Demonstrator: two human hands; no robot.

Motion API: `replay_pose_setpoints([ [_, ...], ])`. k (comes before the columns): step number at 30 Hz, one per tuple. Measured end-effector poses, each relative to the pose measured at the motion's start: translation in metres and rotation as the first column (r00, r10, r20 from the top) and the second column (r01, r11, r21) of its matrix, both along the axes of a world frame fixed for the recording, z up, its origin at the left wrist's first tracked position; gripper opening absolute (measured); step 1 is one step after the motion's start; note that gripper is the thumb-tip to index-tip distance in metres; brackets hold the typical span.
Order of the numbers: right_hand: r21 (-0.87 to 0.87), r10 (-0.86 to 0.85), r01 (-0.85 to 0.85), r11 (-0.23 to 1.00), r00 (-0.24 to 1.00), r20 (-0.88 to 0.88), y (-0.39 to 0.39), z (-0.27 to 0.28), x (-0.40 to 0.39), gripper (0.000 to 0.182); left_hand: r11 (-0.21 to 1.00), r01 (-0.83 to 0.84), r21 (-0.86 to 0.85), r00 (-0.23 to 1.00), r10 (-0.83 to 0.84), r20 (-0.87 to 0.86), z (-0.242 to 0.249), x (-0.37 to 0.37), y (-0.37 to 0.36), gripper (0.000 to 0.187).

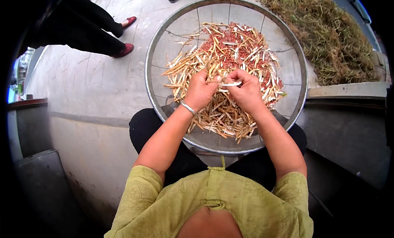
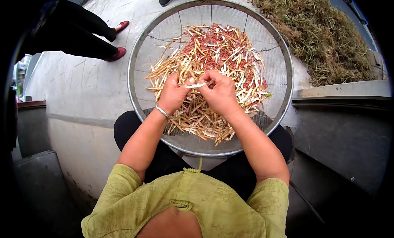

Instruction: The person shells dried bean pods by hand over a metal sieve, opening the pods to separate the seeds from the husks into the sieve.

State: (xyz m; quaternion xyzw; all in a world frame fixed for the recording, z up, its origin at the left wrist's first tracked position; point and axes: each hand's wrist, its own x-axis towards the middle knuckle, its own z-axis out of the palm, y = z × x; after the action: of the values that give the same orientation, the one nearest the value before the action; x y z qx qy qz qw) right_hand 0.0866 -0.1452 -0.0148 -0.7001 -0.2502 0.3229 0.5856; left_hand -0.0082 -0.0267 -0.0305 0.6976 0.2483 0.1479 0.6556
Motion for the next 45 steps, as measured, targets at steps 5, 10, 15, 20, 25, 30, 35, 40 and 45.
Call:
replay_pose_setpoints([
  [5,0.075,-0.070,0.084,0.994,0.983,-0.170,0.001,0.001,0.002,0.009,0.988,-0.012,-0.151,0.999,0.007,-0.036,-0.006,0.001,0.000,0.009],
  [10,0.125,0.005,0.045,0.991,0.929,-0.371,-0.001,0.002,0.007,0.013,0.935,-0.010,-0.354,1.000,0.017,0.015,-0.001,0.000,0.001,0.007],
  [15,0.100,0.058,-0.028,0.995,0.949,-0.311,-0.001,0.004,0.002,0.012,0.889,0.076,-0.452,0.994,-0.035,0.099,0.008,0.000,0.004,0.015],
  [20,0.155,0.085,-0.011,0.988,0.875,-0.477,-0.003,0.004,0.003,0.011,0.781,0.020,-0.625,0.992,0.064,0.111,0.009,-0.002,0.008,0.018],
  [25,0.191,0.108,0.006,0.982,0.809,-0.578,-0.004,0.003,0.002,0.012,0.749,0.089,-0.657,0.981,0.049,0.188,0.004,-0.002,0.013,0.019],
  [30,0.208,0.184,-0.056,0.977,0.721,-0.668,-0.004,0.000,-0.001,0.013,0.762,0.062,-0.644,0.981,0.071,0.178,0.005,-0.003,0.012,0.020],
  [35,0.165,0.163,-0.071,0.984,0.739,-0.654,-0.005,0.005,0.004,0.014,0.822,0.048,-0.568,0.977,0.081,0.199,0.005,-0.003,0.014,0.019],
  [40,0.027,0.095,-0.092,0.995,0.949,-0.299,-0.009,0.014,0.015,0.014,0.877,-0.040,-0.478,0.993,0.089,0.080,0.008,-0.003,0.014,0.013],
  [45,0.155,0.044,0.012,0.988,0.934,-0.354,-0.016,0.020,0.026,0.016,0.957,-0.073,-0.280,0.995,0.090,0.048,0.007,-0.005,0.021,0.013],
])
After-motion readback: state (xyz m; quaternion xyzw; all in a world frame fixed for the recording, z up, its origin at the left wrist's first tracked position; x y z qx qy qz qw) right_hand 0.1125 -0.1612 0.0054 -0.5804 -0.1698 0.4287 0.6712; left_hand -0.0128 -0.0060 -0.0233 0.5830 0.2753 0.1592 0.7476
